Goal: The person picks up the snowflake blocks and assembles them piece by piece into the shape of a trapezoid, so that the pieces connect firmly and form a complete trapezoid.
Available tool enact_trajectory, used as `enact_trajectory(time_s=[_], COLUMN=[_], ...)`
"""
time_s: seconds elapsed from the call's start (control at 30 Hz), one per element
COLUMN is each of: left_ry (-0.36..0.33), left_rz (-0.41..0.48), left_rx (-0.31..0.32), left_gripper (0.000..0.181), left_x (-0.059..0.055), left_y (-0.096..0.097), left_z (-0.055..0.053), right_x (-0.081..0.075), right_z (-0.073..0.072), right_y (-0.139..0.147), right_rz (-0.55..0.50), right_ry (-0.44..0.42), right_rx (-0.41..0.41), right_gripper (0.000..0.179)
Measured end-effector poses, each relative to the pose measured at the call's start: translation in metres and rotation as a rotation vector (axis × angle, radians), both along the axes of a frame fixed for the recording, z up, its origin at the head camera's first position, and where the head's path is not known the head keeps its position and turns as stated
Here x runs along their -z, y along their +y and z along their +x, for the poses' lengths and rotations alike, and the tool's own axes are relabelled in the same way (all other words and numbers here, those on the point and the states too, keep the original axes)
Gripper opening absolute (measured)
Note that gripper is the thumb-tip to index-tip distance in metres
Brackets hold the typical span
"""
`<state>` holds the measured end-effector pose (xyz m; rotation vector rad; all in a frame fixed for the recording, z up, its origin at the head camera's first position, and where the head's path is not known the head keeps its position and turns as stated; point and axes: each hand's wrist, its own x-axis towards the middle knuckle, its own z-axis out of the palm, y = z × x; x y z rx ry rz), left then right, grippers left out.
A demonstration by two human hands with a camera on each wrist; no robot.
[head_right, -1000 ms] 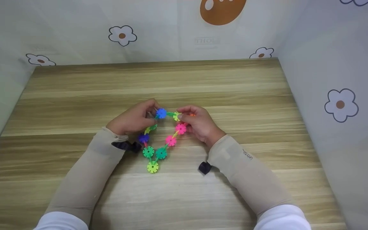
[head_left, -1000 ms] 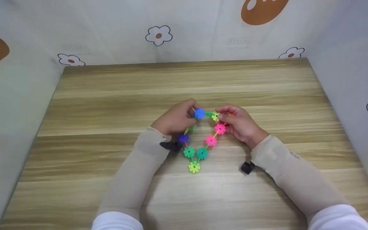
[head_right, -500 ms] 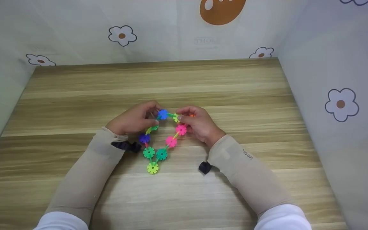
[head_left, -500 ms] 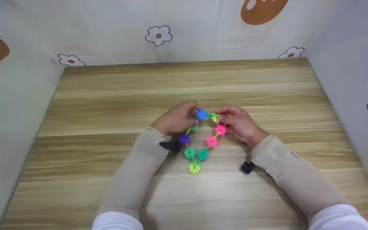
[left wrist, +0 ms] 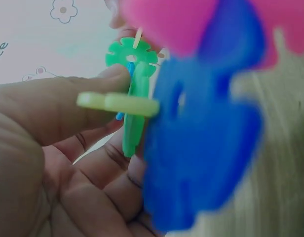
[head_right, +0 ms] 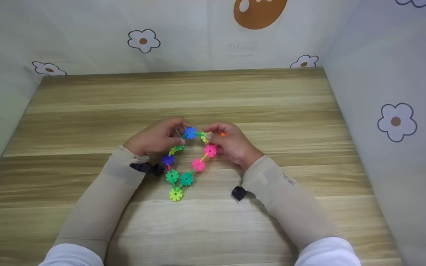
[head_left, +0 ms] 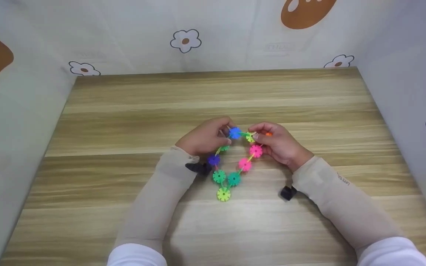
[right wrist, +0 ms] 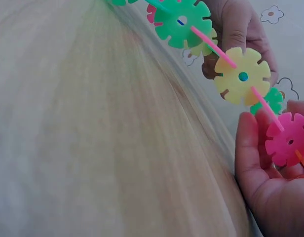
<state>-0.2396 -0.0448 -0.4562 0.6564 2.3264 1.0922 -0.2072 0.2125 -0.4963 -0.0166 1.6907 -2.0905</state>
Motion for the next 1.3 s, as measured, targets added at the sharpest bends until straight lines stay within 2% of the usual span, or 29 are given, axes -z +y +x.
enact_trajectory(time_s=[0.1,0.37,0.47,0.57,0.77,0.93,1.13,1.3], left_ry=[-0.018,-0.027,-0.03,-0.026,-0.03,-0.065,-0.061,-0.05], left_rz=[-0.002,-0.007,-0.003,-0.008,-0.014,-0.009,-0.002,-0.05], left_rx=[-0.024,-0.035,-0.03,-0.023,-0.002,-0.031,-0.079,-0.11], left_gripper=[0.035,0.044,0.044,0.046,0.05,0.053,0.056,0.068], left_x=[0.001,0.004,0.004,0.003,0.0,-0.001,-0.003,-0.003], left_y=[-0.001,-0.002,-0.002,-0.001,-0.001,-0.005,-0.011,-0.014], left_z=[-0.001,-0.003,-0.003,-0.002,-0.001,-0.002,-0.004,-0.005], right_x=[-0.004,-0.018,-0.022,-0.027,-0.029,-0.029,-0.028,-0.027], right_z=[-0.002,-0.007,-0.007,-0.005,-0.004,-0.005,-0.009,-0.012], right_y=[0.004,0.024,0.028,0.029,0.029,0.032,0.035,0.037], right_rz=[0.084,0.565,0.676,0.749,0.812,0.855,0.94,0.975], right_ry=[0.054,0.356,0.419,0.459,0.503,0.507,0.453,0.405], right_rx=[-0.056,-0.325,-0.419,-0.469,-0.455,-0.406,-0.33,-0.264], right_gripper=[0.043,0.069,0.079,0.082,0.071,0.063,0.061,0.062])
